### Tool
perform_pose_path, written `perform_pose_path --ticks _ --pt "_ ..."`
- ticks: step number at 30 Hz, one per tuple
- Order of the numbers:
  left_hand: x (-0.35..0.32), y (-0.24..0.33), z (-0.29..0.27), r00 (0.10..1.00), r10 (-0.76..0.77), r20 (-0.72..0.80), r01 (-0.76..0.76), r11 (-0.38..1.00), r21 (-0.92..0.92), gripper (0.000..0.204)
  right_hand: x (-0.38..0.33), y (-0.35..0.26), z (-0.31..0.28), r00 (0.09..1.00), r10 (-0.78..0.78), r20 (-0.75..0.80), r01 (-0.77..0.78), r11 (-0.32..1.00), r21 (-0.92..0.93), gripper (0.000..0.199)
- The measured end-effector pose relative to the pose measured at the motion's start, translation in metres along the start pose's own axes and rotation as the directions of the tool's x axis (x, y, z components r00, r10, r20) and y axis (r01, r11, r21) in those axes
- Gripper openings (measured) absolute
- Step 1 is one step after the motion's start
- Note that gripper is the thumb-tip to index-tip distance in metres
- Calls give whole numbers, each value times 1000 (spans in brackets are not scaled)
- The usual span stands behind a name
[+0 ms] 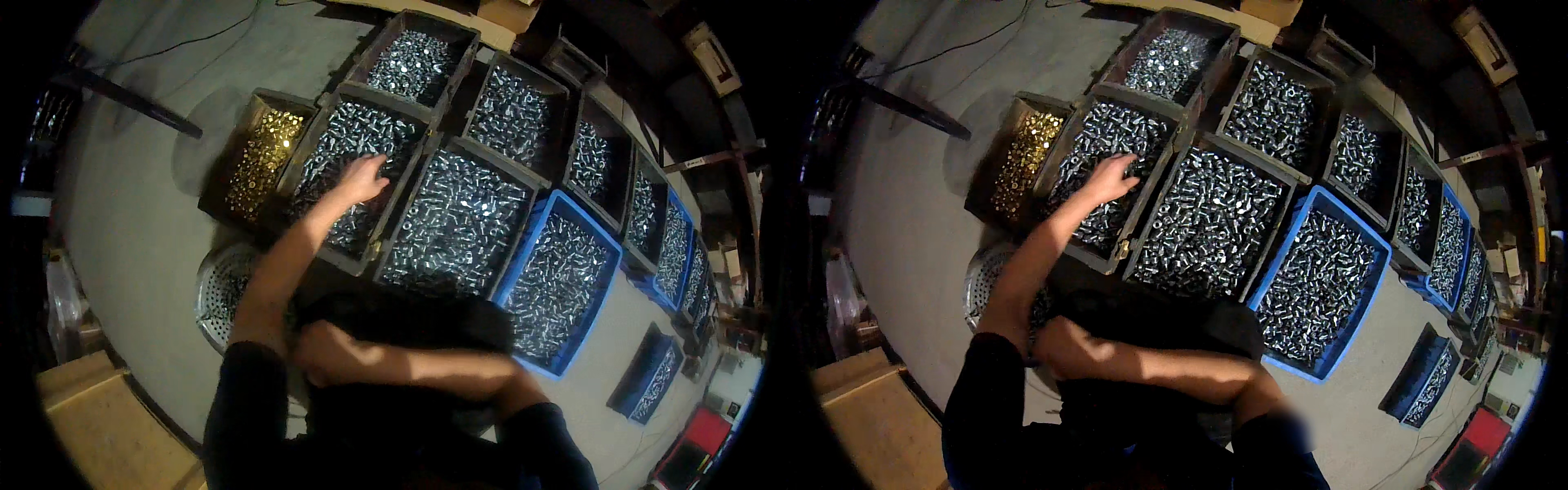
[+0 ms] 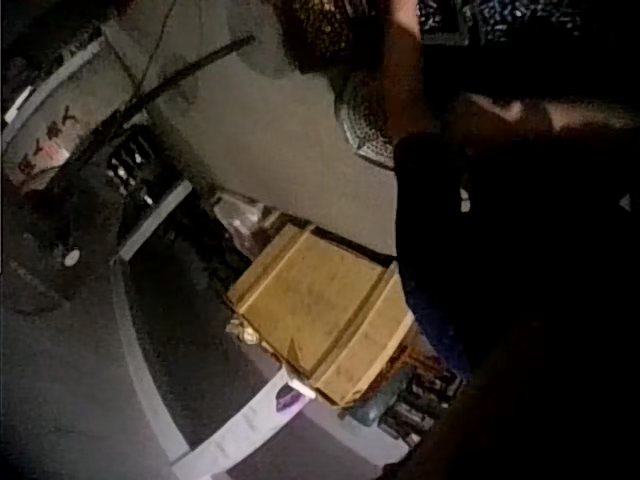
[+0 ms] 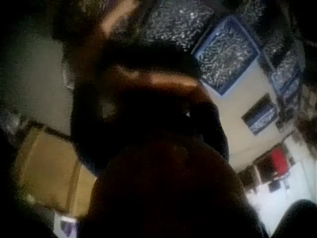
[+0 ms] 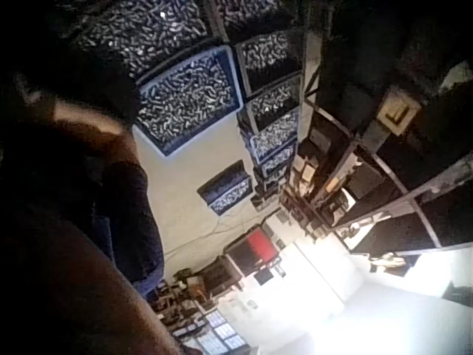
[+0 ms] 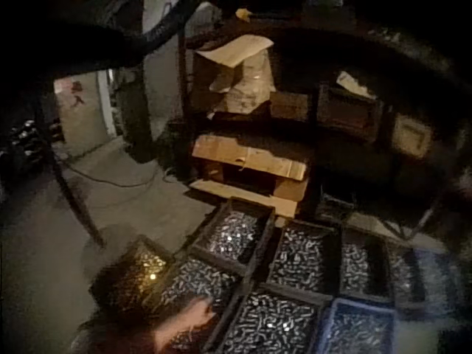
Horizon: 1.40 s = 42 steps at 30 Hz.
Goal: The person sits on the floor and sorts small metal hardware components by hand. They pick individual items from a large bin filled with mixed silver parts and place them into a separate bin containing gold-colored parts. The process involves repetitive picking and placing of small objects.
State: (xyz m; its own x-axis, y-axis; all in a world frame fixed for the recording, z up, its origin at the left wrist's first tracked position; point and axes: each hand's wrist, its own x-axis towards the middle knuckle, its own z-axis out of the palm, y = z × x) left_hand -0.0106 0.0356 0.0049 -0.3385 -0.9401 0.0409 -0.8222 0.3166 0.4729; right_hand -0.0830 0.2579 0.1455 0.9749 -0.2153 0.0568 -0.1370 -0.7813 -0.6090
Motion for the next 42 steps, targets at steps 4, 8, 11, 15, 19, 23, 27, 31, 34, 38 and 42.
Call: perform_pose_path --ticks 4,8,11,15,19,23,27,31,34,38,42 --pt "15 6 12 995 -48 88 38 993 114 31 -8 -2 -8 1000 21 -21 -23 998 -64 5" --pt "18 7 17 984 52 172 -92 967 236 31 -4 4 4 999 22 -36 -19 995 93 8" --pt "19 22 11 975 81 208 -144 940 310 33 -4 6 7 999 34 -33 -29 989 147 10" --pt "17 19 8 951 136 276 -230 910 345 30 -4 3 -10 999 34 25 -36 993 115 10" --pt "19 12 10 980 117 160 -153 960 233 27 -2 5 -13 994 43 100 -61 980 187 14" --pt "28 15 6 962 170 212 -222 942 252 19 -2 5 -2 999 33 -11 -32 993 116 8" --pt "26 15 8 961 159 227 -220 935 276 13 -2 7 -1 1000 16 -24 -13 993 116 9" --pt "25 5 23 979 155 129 -176 969 172 20 0 5 -4 997 53 56 -59 992 114 7" --pt "23 -5 29 986 146 78 -152 985 84 22 0 6 -6 996 48 70 -56 991 119 6" --pt "15 -9 24 992 115 -50 -119 987 -104 23 -4 3 -14 998 46 49 -50 995 90 6" --pt "-18 -4 -22 989 -149 11 141 911 -388 24 -3 9 0 999 8 -42 -4 996 92 8"
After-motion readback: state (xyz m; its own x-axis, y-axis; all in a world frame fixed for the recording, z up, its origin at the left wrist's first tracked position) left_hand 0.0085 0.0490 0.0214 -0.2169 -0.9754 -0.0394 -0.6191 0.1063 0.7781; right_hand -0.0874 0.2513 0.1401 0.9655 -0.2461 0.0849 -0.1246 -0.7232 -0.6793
